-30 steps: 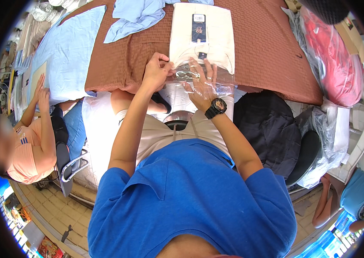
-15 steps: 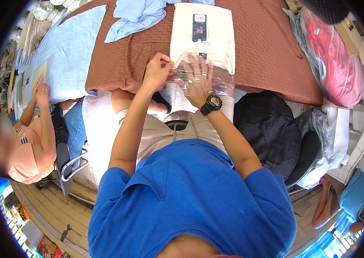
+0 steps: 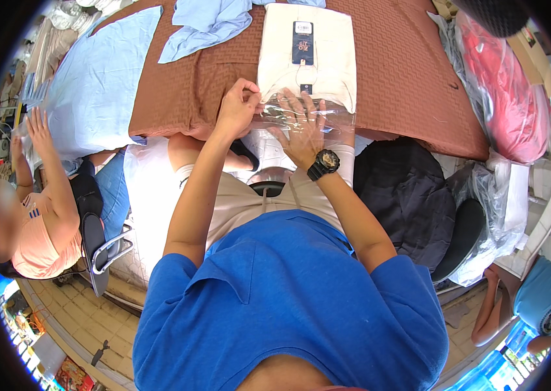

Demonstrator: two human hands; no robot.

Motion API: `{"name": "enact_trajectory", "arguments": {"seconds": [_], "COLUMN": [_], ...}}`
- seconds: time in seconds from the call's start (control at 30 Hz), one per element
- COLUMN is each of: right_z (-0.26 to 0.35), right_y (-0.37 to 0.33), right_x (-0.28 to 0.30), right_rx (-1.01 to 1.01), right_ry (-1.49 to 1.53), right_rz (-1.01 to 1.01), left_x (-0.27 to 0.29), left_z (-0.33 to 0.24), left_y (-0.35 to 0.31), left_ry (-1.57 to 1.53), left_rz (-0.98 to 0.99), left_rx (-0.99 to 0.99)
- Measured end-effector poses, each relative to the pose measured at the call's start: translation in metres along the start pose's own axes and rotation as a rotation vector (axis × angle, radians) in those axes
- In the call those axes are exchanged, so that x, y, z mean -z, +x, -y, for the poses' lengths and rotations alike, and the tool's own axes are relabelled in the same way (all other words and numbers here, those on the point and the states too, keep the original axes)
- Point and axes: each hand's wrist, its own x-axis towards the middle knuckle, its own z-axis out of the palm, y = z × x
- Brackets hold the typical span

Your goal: The person places a folded light-colored shirt into a clear plastic bag on a table, aligns the shirt inside, seals the bag with adhesive, and then places the packaged shirt into a larger white plastic bag.

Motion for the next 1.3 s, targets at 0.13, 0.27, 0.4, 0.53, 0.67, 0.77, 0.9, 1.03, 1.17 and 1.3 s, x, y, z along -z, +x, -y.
{"name": "enact_trajectory", "arguments": {"seconds": [0.13, 0.27, 0.4, 0.53, 0.67, 0.77, 0.9, 1.03, 1.17, 1.3], "right_z": [-0.004, -0.002, 0.000, 0.007, 0.020, 0.042, 0.031, -0.036, -0.067, -0.040], "right_y": [0.002, 0.002, 0.000, -0.011, -0.037, -0.055, -0.032, 0.018, -0.005, -0.023], "right_x": [-0.003, -0.004, -0.006, 0.008, 0.021, 0.053, 0.112, 0.112, 0.064, 0.060], "right_rx": [-0.014, 0.005, 0.018, -0.007, -0.013, 0.036, -0.046, -0.102, -0.011, -0.023], "right_ry": [-0.015, -0.051, -0.008, 0.090, 0.175, 0.313, 0.698, 0.216, 0.117, 0.047], "right_rz": [-0.012, -0.021, -0.014, 0.104, 0.188, 0.437, 0.565, -0.152, -0.078, -0.020], "left_x": [-0.002, 0.000, -0.005, -0.009, 0.002, 0.007, 0.019, 0.013, 0.004, 0.014], "left_z": [-0.004, -0.003, -0.008, -0.024, -0.008, -0.019, -0.009, -0.020, -0.023, -0.016], "left_y": [-0.003, -0.002, 0.001, -0.002, 0.011, 0.003, -0.007, -0.010, -0.005, -0.006], "left_ry": [0.030, 0.056, 0.250, 0.433, 0.297, 0.155, 0.003, -0.094, 0.011, -0.048], "left_rz": [0.007, 0.000, -0.094, -0.071, 0.018, 0.104, 0.107, 0.079, 0.080, 0.099], "left_rx": [-0.007, 0.010, 0.025, 0.071, 0.120, 0.182, 0.189, 0.266, 0.209, 0.151]}}
